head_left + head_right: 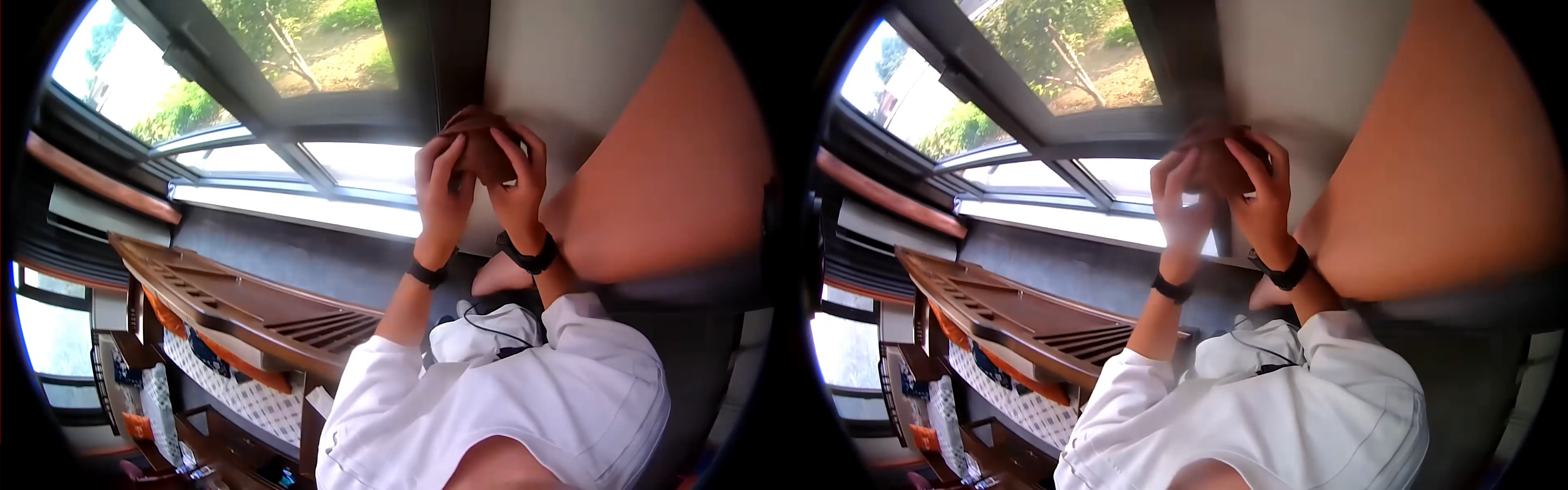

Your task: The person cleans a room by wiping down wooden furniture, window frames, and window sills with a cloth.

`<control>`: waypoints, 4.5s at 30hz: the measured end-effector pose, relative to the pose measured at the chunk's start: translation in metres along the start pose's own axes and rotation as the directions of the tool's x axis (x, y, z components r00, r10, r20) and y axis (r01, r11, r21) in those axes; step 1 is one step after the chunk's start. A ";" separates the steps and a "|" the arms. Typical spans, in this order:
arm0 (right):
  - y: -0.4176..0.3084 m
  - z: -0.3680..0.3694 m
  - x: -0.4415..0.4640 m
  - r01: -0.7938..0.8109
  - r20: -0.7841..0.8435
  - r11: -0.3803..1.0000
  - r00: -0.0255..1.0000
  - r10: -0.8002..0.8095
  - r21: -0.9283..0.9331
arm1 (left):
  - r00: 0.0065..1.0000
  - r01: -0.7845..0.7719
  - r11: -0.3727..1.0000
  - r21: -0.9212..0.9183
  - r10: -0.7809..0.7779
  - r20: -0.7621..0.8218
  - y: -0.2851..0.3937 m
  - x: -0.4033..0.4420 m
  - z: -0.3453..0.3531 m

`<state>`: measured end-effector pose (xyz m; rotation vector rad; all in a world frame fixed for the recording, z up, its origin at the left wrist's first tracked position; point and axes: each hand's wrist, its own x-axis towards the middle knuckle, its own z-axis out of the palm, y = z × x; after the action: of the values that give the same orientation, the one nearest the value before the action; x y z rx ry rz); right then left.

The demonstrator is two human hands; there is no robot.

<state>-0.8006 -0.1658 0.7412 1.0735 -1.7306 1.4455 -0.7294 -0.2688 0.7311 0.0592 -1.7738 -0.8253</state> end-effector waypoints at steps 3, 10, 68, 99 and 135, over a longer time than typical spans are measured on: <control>0.005 0.015 0.036 0.051 -0.093 0.996 0.994 -0.057 -0.069 | 0.992 -0.124 0.992 -0.016 0.125 0.025 -0.010 0.049 0.004; 0.033 0.041 0.031 0.047 -0.059 0.983 0.997 -0.058 -0.178 | 0.986 -0.164 0.984 -0.076 0.163 -0.025 -0.074 0.061 0.016; 0.014 0.376 0.118 0.063 -0.071 0.932 0.993 -0.094 -0.356 | 0.948 -0.189 0.965 -0.182 0.227 0.222 -0.333 0.253 -0.151; 0.047 0.323 0.095 -0.021 -0.215 0.941 0.975 -0.056 -0.338 | 0.922 -0.280 0.942 -0.184 0.317 0.223 -0.287 0.239 -0.092; -0.105 0.792 0.011 -0.045 0.262 0.996 0.963 0.062 -0.071 | 0.932 0.234 0.877 -0.419 -0.080 0.352 -0.646 0.267 -0.472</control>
<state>-0.6879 -0.9512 0.6437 1.2390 -1.9922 1.3158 -0.6530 -1.1055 0.6554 -0.2598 -1.8483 -1.4247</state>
